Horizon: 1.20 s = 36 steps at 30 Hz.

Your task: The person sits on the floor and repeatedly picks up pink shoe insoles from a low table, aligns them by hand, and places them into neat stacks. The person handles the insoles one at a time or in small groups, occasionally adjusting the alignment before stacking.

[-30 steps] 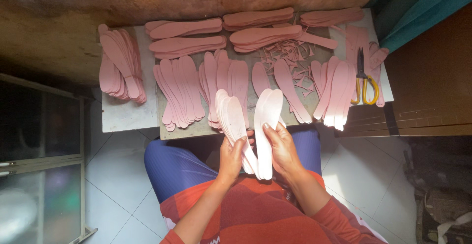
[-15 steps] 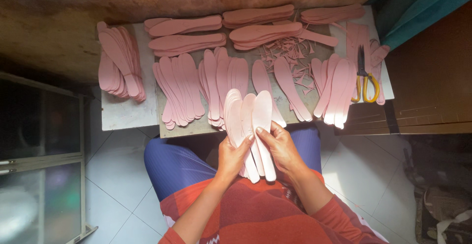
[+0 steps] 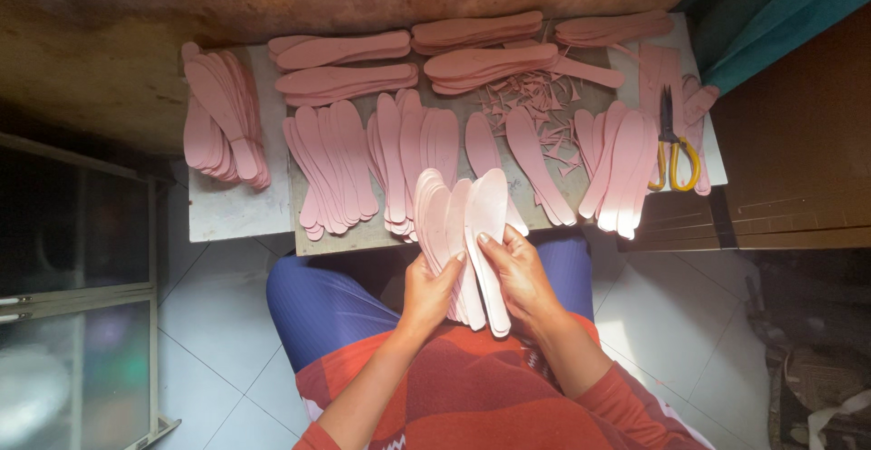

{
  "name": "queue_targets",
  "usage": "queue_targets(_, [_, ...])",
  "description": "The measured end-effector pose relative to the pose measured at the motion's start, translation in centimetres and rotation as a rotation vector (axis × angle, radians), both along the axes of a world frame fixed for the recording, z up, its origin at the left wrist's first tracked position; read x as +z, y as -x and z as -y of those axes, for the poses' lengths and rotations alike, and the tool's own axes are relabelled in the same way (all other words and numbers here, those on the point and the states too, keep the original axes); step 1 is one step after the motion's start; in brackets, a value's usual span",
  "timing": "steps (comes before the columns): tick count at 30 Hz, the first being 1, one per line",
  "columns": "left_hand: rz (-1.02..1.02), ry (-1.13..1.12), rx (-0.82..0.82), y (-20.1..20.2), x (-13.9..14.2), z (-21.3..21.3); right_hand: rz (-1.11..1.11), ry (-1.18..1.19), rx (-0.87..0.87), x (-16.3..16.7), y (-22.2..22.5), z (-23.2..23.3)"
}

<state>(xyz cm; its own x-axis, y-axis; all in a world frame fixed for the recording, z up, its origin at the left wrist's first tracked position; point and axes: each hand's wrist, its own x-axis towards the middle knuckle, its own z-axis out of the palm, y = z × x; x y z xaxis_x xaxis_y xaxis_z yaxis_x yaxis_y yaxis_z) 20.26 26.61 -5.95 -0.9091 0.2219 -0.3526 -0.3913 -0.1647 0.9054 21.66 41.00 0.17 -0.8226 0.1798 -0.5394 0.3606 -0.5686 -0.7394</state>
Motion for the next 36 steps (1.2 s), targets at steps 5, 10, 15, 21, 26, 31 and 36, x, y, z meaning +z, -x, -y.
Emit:
queue_targets(5, [-0.002, 0.029, 0.038, 0.2, 1.8, 0.0, 0.018, 0.025, -0.014, 0.6, -0.1, 1.0])
queue_targets(10, [0.065, -0.049, 0.049, 0.2, 2.3, 0.4, 0.059, 0.096, 0.031, 0.7, -0.2, 1.1])
queue_targets(15, [0.065, -0.085, 0.044, 0.0, 1.8, 0.6, -0.044, 0.084, 0.099, -0.1, -0.1, 0.4])
queue_targets(21, [0.096, 0.040, 0.214, -0.1, 0.6, 1.0, -0.040, 0.041, 0.128, -0.3, -0.1, -0.5])
queue_targets(26, [0.023, -0.161, 0.243, 0.7, -0.9, 3.1, 0.030, 0.002, 0.465, 0.4, -2.3, 1.8])
queue_targets(31, [0.046, -0.620, 0.230, 0.2, -0.6, 3.8, 0.120, -0.068, 0.790, 0.8, -3.7, 4.5])
queue_targets(36, [-0.062, -0.541, 0.255, 1.3, 1.3, 5.3, 0.117, 0.078, 0.588, 1.3, -1.9, 5.1])
